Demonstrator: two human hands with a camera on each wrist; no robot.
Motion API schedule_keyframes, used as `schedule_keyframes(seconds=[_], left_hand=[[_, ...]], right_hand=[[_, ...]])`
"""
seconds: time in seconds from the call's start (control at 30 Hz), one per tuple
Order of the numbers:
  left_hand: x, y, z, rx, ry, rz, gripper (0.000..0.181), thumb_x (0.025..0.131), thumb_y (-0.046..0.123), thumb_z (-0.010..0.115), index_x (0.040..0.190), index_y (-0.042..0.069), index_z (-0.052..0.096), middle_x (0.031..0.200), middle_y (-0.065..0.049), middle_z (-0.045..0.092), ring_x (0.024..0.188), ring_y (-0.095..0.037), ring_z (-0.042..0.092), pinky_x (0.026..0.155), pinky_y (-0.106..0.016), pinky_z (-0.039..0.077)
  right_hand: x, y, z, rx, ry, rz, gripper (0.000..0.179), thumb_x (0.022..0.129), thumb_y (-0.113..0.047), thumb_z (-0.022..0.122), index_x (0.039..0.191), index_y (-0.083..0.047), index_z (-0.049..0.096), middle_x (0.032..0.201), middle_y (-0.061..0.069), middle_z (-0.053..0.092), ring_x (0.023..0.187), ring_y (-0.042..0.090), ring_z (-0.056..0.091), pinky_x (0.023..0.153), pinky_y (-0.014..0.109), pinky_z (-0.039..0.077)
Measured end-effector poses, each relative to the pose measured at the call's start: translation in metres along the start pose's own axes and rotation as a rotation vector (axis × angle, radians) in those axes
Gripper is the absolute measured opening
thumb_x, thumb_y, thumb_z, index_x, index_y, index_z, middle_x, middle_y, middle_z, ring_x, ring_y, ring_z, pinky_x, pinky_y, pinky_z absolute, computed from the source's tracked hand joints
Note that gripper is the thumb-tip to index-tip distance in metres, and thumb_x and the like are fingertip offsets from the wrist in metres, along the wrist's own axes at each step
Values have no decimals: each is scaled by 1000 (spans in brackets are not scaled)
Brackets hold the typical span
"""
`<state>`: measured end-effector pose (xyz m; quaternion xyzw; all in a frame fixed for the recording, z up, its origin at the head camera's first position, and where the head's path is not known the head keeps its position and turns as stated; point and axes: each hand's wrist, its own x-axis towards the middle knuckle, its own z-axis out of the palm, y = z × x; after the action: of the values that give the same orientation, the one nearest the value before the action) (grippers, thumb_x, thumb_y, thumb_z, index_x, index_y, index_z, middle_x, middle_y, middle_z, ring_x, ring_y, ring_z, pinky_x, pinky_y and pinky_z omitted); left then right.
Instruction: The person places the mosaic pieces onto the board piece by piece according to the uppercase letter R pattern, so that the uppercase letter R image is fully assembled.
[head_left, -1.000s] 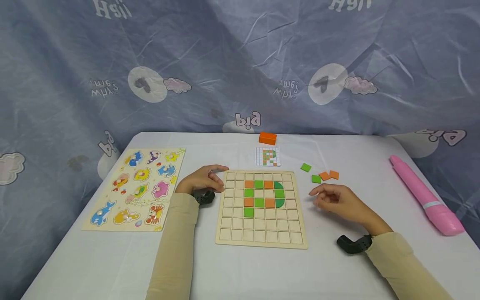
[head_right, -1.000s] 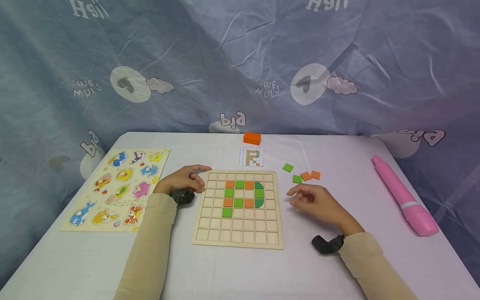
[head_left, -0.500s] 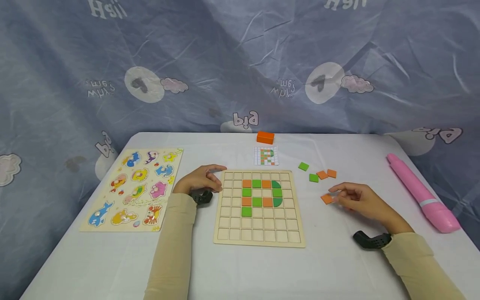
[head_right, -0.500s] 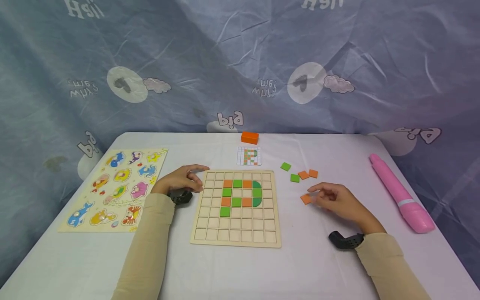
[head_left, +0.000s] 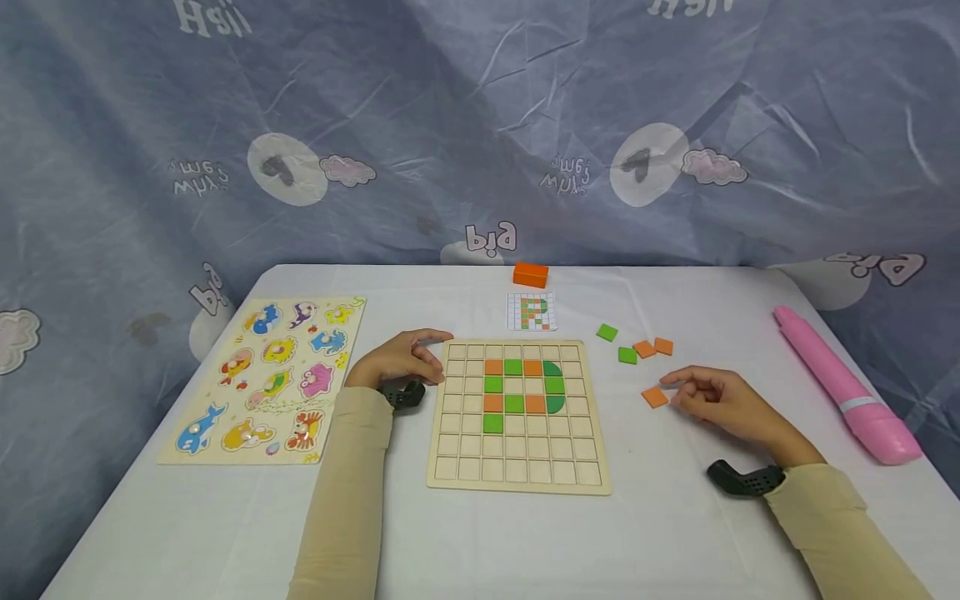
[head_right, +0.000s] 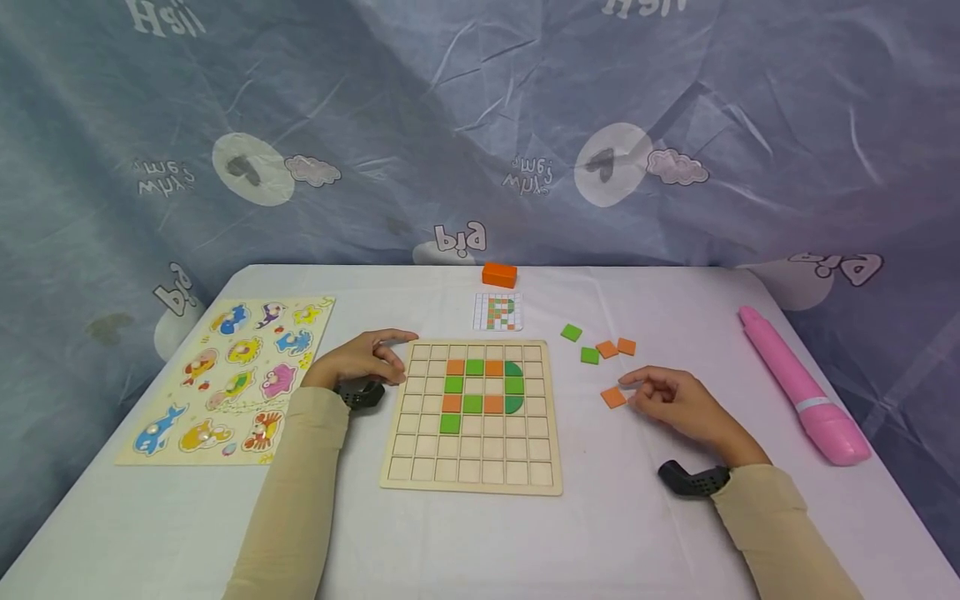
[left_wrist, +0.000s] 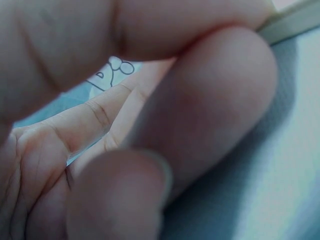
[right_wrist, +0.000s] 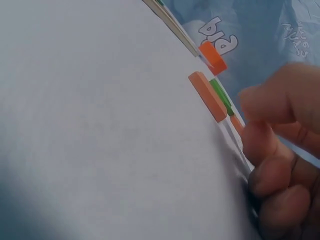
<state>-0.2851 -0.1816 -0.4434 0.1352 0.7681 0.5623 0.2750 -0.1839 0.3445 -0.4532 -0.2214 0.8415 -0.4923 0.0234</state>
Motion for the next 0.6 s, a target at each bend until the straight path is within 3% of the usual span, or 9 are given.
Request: schedule_keyframes(seconds=[0.1, 0.3, 0.6], left_hand=[[0, 0, 0, 1, 1, 0, 84, 85, -12, 78, 161, -5, 43, 80, 4, 75, 73, -11, 74, 71, -25, 61], [0, 0, 0, 2, 12, -4, 84, 85, -13, 78, 161, -5, 44, 79, 3, 75, 72, -11, 74, 71, -26, 62], [-1, 2, 1, 15, 12, -17, 84, 86, -11, 78, 162, -3, 44, 80, 4, 75, 74, -11, 73, 73, -26, 62]], right_hand=[[1, -1, 2, -67, 5, -1, 27, 97, 13, 69, 123, 11, 70, 82, -4, 59, 62, 9, 48, 52, 27, 40], [3, -9, 6, -214, 7, 63, 31, 97, 5, 73, 128, 5, 72, 82, -5, 56, 66, 8, 48, 56, 24, 41], [3, -16, 10, -232, 8, 150, 28, 97, -1, 76, 124, 3, 74, 84, -3, 56, 68, 8, 48, 58, 24, 42]])
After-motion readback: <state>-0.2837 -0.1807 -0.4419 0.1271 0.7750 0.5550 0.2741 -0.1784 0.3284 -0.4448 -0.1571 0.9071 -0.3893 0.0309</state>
